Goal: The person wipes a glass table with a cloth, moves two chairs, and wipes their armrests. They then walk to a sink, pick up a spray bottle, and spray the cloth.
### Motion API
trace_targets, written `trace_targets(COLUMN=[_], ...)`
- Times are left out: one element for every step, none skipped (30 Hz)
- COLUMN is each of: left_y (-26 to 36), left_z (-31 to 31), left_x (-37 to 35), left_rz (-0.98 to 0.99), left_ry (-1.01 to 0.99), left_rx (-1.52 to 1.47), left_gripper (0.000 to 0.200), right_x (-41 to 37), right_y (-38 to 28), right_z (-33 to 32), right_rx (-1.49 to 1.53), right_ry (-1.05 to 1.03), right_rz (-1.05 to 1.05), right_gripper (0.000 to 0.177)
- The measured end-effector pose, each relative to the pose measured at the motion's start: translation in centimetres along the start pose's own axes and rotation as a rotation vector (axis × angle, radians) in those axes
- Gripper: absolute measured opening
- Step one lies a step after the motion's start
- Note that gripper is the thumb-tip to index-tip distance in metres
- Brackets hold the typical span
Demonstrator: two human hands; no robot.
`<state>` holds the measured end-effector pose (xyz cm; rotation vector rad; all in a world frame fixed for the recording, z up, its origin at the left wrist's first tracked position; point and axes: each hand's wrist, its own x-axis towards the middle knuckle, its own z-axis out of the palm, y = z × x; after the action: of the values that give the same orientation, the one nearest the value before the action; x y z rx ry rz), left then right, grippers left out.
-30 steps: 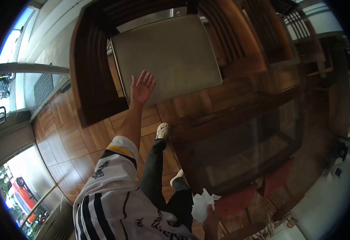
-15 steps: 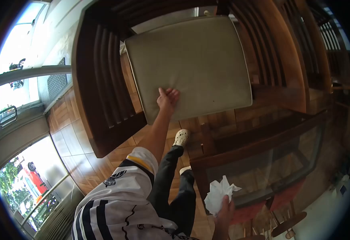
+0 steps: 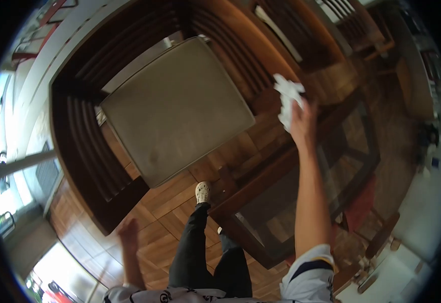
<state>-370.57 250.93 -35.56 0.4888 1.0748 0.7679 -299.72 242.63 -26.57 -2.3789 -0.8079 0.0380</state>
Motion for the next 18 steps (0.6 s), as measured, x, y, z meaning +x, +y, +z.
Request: trace_targets(left_y=[4.4,8.9,12.3,13.2,14.2,14.2,14.1,14.1,13.9,13.4,12.8,12.5,12.9,12.7,12.6,12.2,12.1,12.3], left_z=[5.6,11.4,13.6,12.8,12.0,13.0,14.0,14.9,15.6,16.2,16.8,17.2,16.3,15.6,15.7,15.8,15.2,14.2], left_x=[-0.4,-0.9,-0.4,-0.3,-0.2,-0.2,-0.2,-0.3,-0.4,-0.5,-0.6,-0.7,-0.8,-1.0,-1.1,-1.0,-0.8,-0.7], left_rz=[0.098,0.207,0.028,0.042,0.086,0.126,0.158,0.147,0.138,0.143,0.149,0.148,0.11,0.107,0.101,0.093,0.104,0.107], left_ry=[0.211,0.417,0.415,0.304,0.207,0.253,0.312,0.291,0.271,0.272,0.27,0.267,0.267,0.271,0.274,0.273,0.28,0.281], left_rx=[-0.071,-0.118,-0.115,0.166,0.441,0.653,0.865,0.84,0.812,0.747,0.68,0.615,0.77,0.741,0.712,0.683,0.703,0.732], left_gripper=[0.04,0.047,0.05,0.042,0.034,0.03,0.027,0.027,0.027,0.03,0.035,0.039,0.05,0.051,0.052,0.054,0.056,0.059], right_x=[1.1,1.8,2.0,1.8,1.7,2.0,2.2,2.3,2.6,2.8,3.2,3.4,4.0,4.3,4.6,5.0,4.8,3.5], right_y=[-0.4,1.2,0.0,-0.8,-0.9,-1.0,-0.8,-0.6,-0.4,0.0,0.2,0.6,0.8,1.1,1.0,1.3,1.4,1.2], right_z=[0.3,2.1,2.0,2.3,2.5,2.5,2.3,2.2,2.3,2.6,2.8,2.8,2.8,2.7,2.2,1.8,1.2,-0.3], right_rx=[0.178,0.263,0.168,0.12,0.114,0.109,0.098,0.09,0.084,0.096,0.106,0.113,0.139,0.198,0.256,0.31,0.37,0.543], right_ry=[-0.093,-0.001,0.051,0.126,0.166,0.205,0.172,0.134,0.096,0.119,0.144,0.168,0.137,0.077,0.017,-0.039,-0.072,-0.053], right_rz=[0.17,0.089,-0.002,0.035,0.012,-0.013,0.017,0.051,0.081,0.032,-0.018,-0.065,-0.004,0.018,0.042,0.068,0.132,0.21], right_gripper=[0.039,0.036,0.033,0.031,0.03,0.03,0.029,0.029,0.029,0.029,0.029,0.029,0.029,0.03,0.03,0.031,0.035,0.036])
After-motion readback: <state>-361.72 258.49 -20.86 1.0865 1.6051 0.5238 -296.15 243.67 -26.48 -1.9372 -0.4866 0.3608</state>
